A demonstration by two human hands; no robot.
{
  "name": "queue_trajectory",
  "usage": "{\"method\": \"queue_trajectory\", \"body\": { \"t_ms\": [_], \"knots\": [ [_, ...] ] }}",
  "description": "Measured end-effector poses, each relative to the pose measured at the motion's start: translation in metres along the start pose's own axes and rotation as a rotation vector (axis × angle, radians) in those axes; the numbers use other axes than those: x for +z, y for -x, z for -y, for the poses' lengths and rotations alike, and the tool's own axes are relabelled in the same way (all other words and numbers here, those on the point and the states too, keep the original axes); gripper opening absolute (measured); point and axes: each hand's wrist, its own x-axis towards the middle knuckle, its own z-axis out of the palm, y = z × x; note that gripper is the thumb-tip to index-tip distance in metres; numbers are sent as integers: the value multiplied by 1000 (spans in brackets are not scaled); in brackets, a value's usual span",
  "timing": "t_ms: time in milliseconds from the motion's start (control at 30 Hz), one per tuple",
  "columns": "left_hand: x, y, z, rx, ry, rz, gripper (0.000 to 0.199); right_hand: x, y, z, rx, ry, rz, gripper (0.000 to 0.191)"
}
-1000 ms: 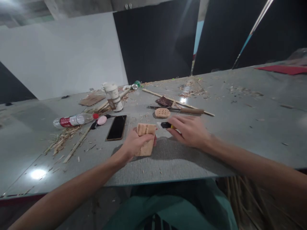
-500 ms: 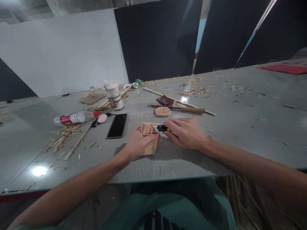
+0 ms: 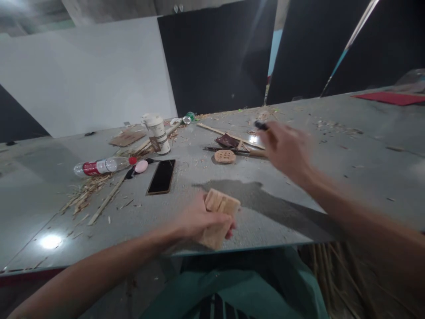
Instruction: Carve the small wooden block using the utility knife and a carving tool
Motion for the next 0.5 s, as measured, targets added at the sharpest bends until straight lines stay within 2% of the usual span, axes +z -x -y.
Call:
{"method": "queue_trajectory", "body": {
  "t_ms": [33,100,167,267,500],
  "knots": [
    [-2,1,-2,-4,16,17,41,-2,-3,-12,26,14,-9,41],
    [-8,0,-8,95,-39,-124,42,-5,-2,-30,-10,3,45,42],
    [-17,-4,-12,196,-88,-241,40,-2,6,-35,-77,-46,171,44],
    [-28,-12,-11,229,-113,-331,39,9,17,-20,-168,-29,292,43],
    [-32,-20,1,241,-191,-390,24,16,18,36,-484,-81,318,33]
  ]
}}
